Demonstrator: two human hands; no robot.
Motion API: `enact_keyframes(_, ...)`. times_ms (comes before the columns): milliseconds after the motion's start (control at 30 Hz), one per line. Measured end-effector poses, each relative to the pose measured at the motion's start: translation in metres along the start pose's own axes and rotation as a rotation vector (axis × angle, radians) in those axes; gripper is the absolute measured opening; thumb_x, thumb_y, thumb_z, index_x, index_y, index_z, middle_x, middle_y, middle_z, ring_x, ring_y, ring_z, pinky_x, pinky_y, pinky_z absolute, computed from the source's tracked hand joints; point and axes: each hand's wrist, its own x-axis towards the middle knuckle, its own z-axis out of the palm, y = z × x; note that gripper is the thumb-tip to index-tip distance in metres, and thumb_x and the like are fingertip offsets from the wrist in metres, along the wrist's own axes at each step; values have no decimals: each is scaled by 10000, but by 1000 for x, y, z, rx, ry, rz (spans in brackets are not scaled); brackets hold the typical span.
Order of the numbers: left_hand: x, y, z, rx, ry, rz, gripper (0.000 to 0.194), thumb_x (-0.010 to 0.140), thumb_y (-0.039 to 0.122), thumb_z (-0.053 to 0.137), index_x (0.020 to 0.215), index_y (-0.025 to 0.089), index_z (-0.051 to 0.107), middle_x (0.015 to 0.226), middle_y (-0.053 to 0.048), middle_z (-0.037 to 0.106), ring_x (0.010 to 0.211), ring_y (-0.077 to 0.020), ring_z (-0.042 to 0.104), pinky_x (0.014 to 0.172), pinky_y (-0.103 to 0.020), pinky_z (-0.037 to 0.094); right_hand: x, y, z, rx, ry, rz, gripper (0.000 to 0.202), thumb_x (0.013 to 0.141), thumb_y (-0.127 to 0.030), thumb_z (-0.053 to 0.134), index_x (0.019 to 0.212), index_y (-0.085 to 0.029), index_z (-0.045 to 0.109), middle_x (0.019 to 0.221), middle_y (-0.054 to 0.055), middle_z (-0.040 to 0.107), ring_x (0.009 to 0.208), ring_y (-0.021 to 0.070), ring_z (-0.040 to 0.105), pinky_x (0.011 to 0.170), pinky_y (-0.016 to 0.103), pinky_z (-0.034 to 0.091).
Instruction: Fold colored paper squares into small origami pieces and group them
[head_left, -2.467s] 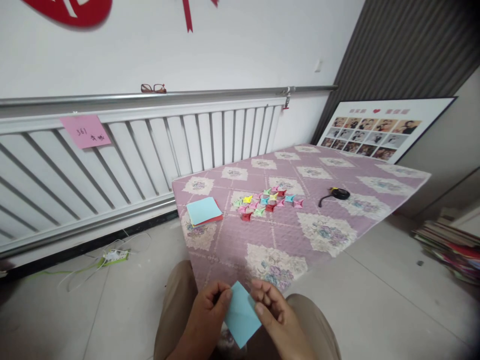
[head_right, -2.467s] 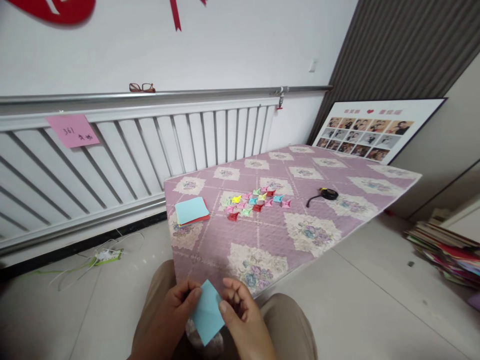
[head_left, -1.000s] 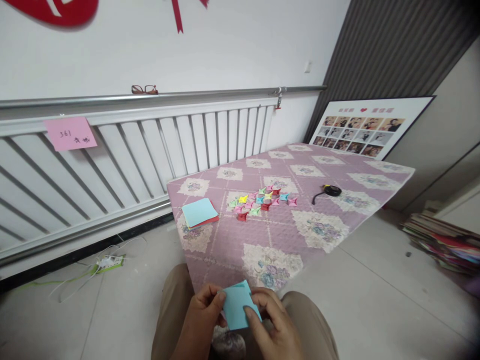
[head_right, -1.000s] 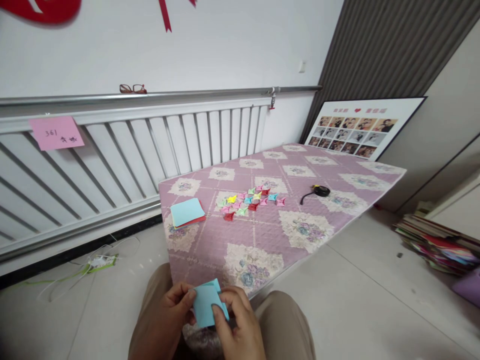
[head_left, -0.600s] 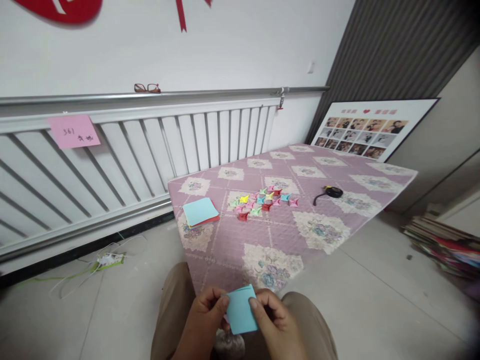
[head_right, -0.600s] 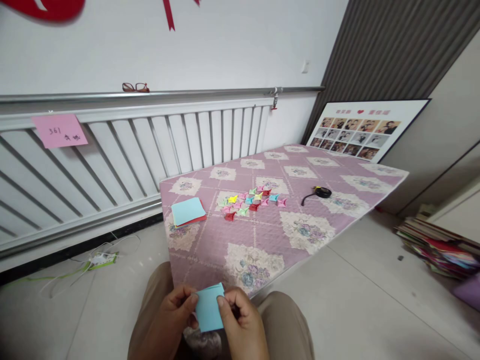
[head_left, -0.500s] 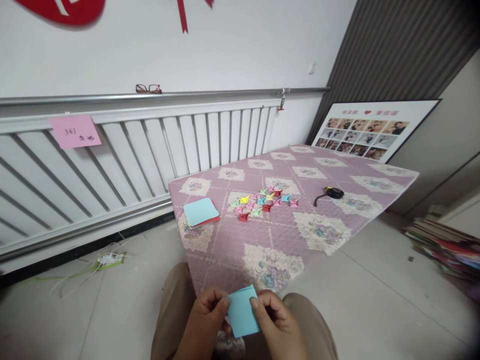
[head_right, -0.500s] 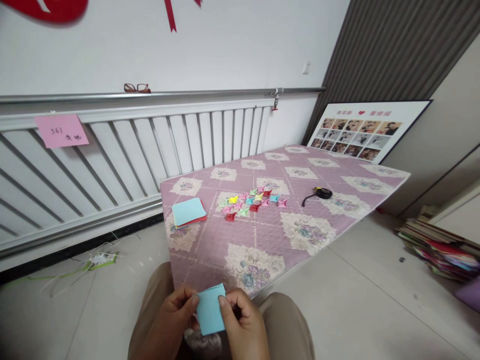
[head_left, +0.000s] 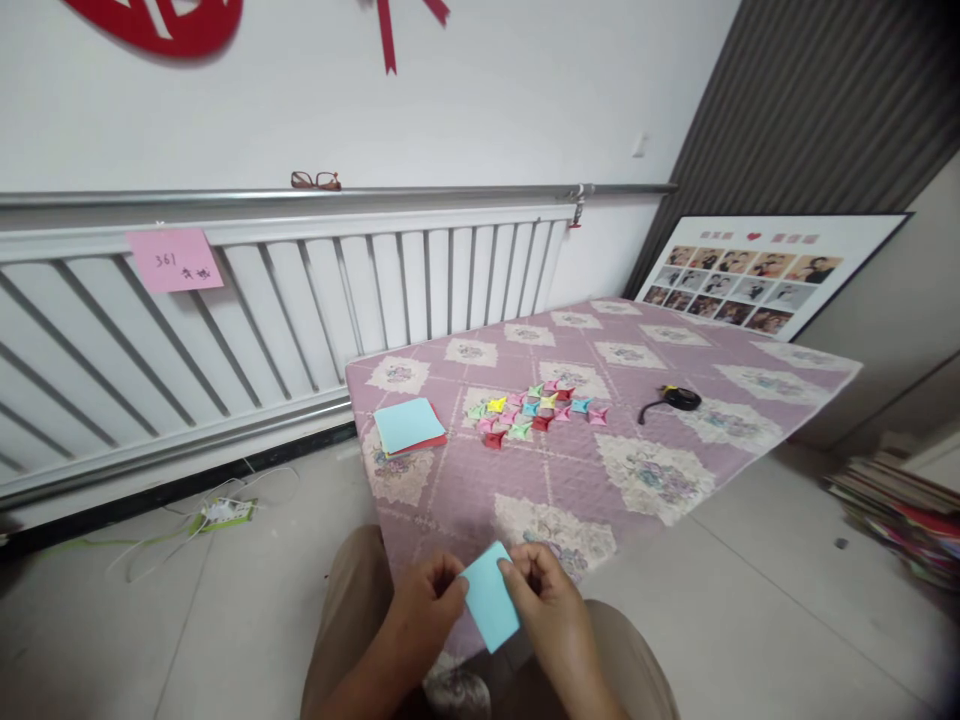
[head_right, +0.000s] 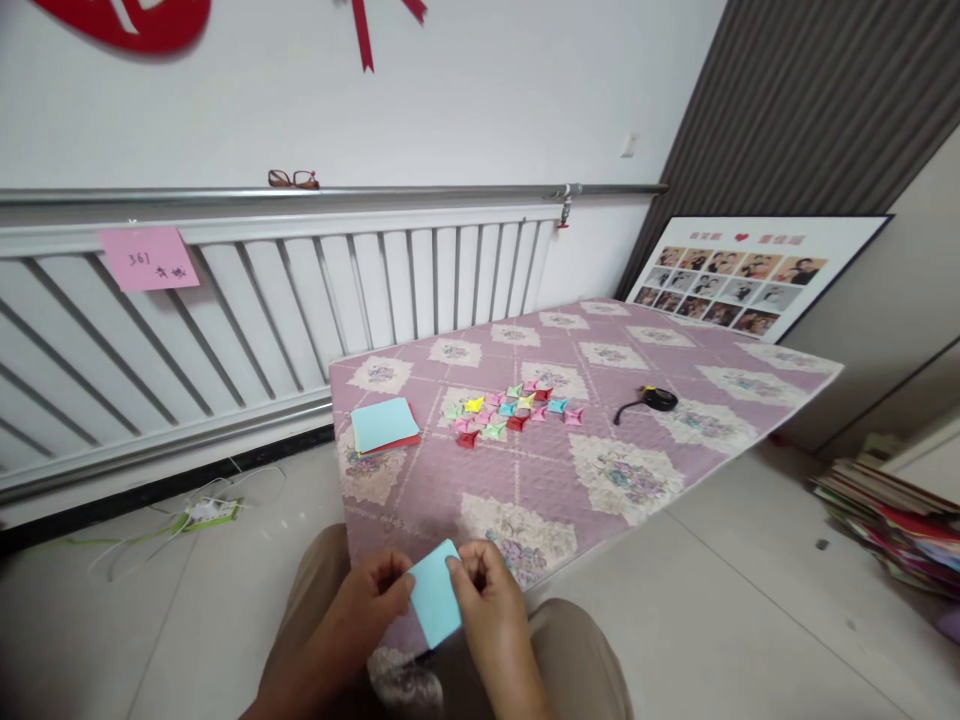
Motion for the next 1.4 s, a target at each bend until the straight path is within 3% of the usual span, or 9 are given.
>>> enact_keyframes(67,16,-5,-1,114,18,50,78,776,175,475,708,194,507,599,44,486,578,-127,458,559,-227,347,17,5,4,-86,-10,-27,225,780,-435,548,858,-224,536,603,-51,483,533,140,490,495,240,404)
enact_keyframes(200,47,-13,-4,483,26,56,123,777,98,459,818,177,545,712,20,566,665,-133,533,610,-221,371,47,20,12,-345,-82,-157,179,812,-346,481,924,-222,545,664,-30,559,588,152,562,562,250,434)
enact_keyframes(333,66,-23,-9,623,18,10,270,773,95,496,1021,173,568,778,-7,625,718,-162,580,648,-244,383,65,35,19,-474,-107,-207,179,799,-286,472,941,-226,562,646,-30,580,565,153,561,546,247,411)
enact_keyframes(533,79,-32,-7,812,-16,-25,434,813,150,483,1246,182,479,970,-88,671,890,-237,628,762,-315,424,80,48,26,-547,-137,-243,171,795,-255,477,914,-230,598,686,-4,634,637,177,593,599,266,407)
enact_keyframes(767,78,-31,-2,986,-25,8,466,834,151,494,1297,181,454,1177,-127,572,1029,-263,562,853,-361,425,84,55,27,-595,-166,-279,166,813,-240,478,900,-244,620,730,-3,658,687,172,600,647,268,407)
enact_keyframes(867,74,-36,0,1040,-11,194,325,886,170,481,1201,219,543,1198,-77,547,1094,-236,501,932,-362,397,84,55,26,-594,-180,-301,176,826,-231,469,902,-235,628,767,7,670,716,173,605,677,273,415)
enact_keyframes(1000,63,-50,5,1034,-171,462,206,933,199,468,1033,232,645,1110,-25,602,1092,-190,491,982,-328,380,84,55,25,-582,-193,-322,187,836,-212,463,903,-228,637,797,13,677,721,170,609,691,277,424)
enact_keyframes(1200,47,-67,10,1038,-213,475,333,934,233,454,1252,240,552,1285,-42,550,1228,-210,435,1043,-363,349,84,59,25,-534,-173,-332,171,828,-211,490,894,-228,646,792,14,675,721,173,611,713,286,445)
enact_keyframes(1400,39,-67,7,1089,-220,537,459,908,294,485,1361,241,436,1419,-45,440,1308,-239,357,1099,-427,252,85,63,22,-433,-57,-309,186,865,-246,454,938,-197,618,857,42,661,804,171,618,744,280,474)
